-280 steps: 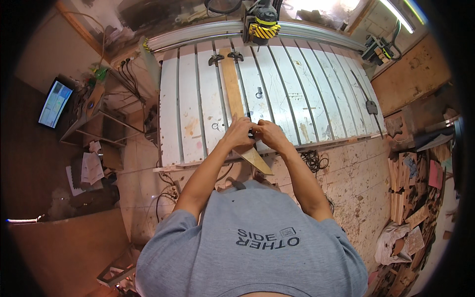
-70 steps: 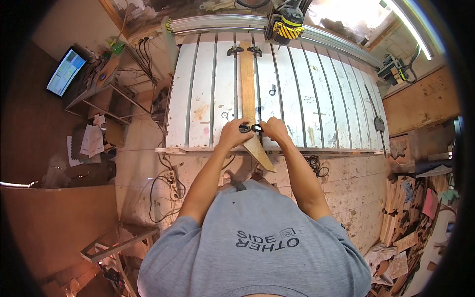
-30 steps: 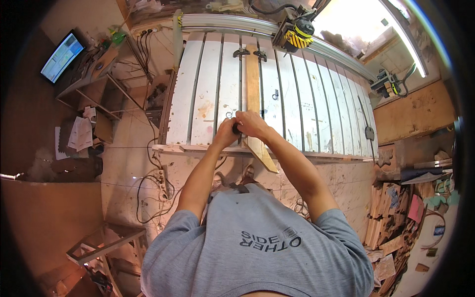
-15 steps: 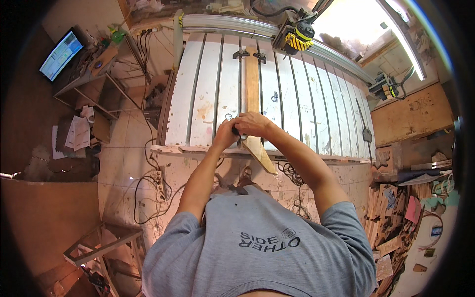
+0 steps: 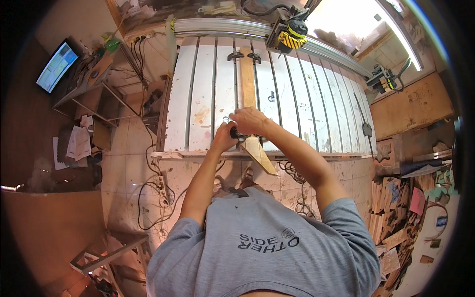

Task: The person positions and secures a wooden instrument part onto a CNC machine bed using clamps, then operates a small wireless keyboard to control the machine software on a nearby monitor.

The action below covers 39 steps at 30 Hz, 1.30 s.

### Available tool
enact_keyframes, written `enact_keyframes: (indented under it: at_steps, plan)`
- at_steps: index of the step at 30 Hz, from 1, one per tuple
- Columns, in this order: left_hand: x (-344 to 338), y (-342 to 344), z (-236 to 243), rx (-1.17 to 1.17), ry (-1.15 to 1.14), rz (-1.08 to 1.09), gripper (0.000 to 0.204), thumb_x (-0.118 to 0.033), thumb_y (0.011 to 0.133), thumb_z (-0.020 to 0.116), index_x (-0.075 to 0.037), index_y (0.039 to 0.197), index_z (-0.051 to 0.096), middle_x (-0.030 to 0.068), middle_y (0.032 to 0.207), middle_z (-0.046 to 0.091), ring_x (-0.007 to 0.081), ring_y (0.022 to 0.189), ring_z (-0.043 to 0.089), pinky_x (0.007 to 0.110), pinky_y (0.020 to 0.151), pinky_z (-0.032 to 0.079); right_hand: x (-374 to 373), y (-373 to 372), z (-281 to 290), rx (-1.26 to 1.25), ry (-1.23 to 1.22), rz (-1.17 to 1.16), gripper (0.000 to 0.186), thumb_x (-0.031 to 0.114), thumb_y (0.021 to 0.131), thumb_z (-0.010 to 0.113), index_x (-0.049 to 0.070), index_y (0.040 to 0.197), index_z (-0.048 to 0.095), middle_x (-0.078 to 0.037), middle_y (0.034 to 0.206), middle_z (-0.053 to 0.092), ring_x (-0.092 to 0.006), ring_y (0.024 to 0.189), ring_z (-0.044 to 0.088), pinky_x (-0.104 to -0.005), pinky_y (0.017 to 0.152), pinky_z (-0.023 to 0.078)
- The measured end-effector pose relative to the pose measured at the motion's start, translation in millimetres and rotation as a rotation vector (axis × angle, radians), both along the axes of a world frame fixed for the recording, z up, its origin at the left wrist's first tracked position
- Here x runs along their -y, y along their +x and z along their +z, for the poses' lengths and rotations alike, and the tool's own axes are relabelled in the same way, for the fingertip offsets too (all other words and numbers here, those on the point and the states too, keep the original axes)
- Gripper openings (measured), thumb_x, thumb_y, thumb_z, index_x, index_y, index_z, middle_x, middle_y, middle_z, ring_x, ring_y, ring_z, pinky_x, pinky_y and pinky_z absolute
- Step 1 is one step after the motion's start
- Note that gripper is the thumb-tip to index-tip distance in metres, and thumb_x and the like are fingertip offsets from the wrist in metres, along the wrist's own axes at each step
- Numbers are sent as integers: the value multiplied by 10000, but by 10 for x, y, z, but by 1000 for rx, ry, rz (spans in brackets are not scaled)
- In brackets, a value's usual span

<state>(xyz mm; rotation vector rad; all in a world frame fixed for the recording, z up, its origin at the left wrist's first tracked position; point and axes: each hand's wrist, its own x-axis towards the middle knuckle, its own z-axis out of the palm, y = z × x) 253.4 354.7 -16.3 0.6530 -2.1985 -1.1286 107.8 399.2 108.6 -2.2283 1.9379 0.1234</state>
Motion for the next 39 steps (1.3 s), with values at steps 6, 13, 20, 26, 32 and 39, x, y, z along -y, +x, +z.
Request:
enact_keyframes:
  at_steps: [6,13,20,26,32,39]
  plan:
    - [-45,-52,21,98,34,16,484,-91,675,829,-93,1132,670,199,1016,686,408,1001,656,463,856,542,-42,-50,-207,-165,-7,383,135,126,906,620,82,939,743,-68,1091,730,-263,1017,709,-388,858,591]
    - [-44,-18,50,62,19,6,348,-78,691,805,-76,1004,653,180,959,695,413,950,621,481,838,521,-160,-71,-264,-139,74,258,198,164,898,629,-20,871,697,-174,905,742,-327,834,739,-428,757,589]
    - [-21,-41,65,68,-5,16,323,-148,716,830,-72,962,636,190,935,679,413,944,625,484,822,516,-239,222,-614,269,-120,-508,376,253,895,579,-83,786,707,-299,783,695,-446,819,715,-509,768,571]
    - [33,2,-27,85,-18,27,342,-149,724,822,-70,1005,646,198,966,688,416,958,632,485,831,518,-231,298,-440,279,-67,-595,293,259,883,636,-2,817,751,-247,862,728,-417,853,723,-502,787,579]
    - [16,-52,44,129,41,2,384,-114,693,797,-63,1042,646,194,1014,687,422,1000,628,493,872,520,-299,-26,-410,-48,-174,135,149,191,875,661,62,897,731,-81,1065,695,-293,1063,663,-392,898,555]
    - [-36,-50,123,147,29,-12,370,-121,695,803,-53,1016,632,183,976,681,410,987,626,485,861,517,-281,-91,-476,-98,-227,206,171,212,846,665,57,831,735,-131,888,723,-302,896,703,-416,773,561]
